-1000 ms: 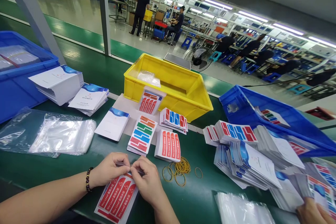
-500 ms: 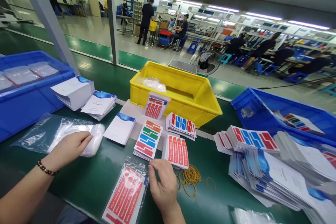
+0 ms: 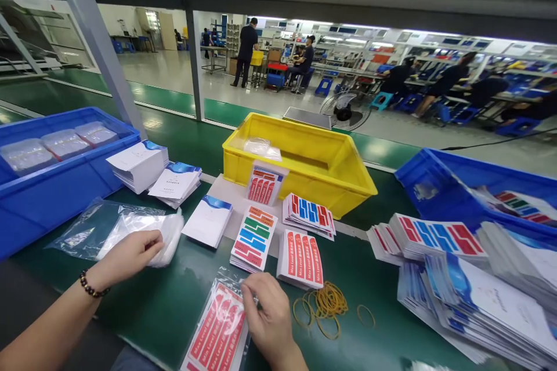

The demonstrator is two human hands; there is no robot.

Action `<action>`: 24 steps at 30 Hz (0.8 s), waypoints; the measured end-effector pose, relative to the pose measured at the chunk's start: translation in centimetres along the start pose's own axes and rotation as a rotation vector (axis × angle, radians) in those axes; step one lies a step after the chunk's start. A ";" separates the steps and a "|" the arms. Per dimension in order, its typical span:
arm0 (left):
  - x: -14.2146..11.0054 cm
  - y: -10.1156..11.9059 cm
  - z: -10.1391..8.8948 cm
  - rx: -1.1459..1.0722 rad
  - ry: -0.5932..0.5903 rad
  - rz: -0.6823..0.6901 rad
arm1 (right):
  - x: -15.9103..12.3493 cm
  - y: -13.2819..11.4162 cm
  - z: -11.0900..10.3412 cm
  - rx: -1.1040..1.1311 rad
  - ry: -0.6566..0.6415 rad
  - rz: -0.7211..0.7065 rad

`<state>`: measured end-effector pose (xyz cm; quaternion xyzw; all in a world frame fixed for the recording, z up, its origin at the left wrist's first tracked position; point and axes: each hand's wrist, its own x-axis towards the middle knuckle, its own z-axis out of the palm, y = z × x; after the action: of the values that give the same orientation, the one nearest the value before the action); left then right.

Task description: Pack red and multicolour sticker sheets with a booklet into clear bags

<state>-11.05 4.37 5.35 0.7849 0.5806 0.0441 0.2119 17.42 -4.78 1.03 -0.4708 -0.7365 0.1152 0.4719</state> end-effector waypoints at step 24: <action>3.9 9.6 10.3 -0.694 -0.209 0.311 | -0.1 0.7 2.7 -0.334 -0.262 0.239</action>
<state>2.01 2.84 -0.96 0.7454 0.3808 0.1891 0.5134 15.70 -3.77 -0.88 -0.6071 -0.7393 0.1067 0.2711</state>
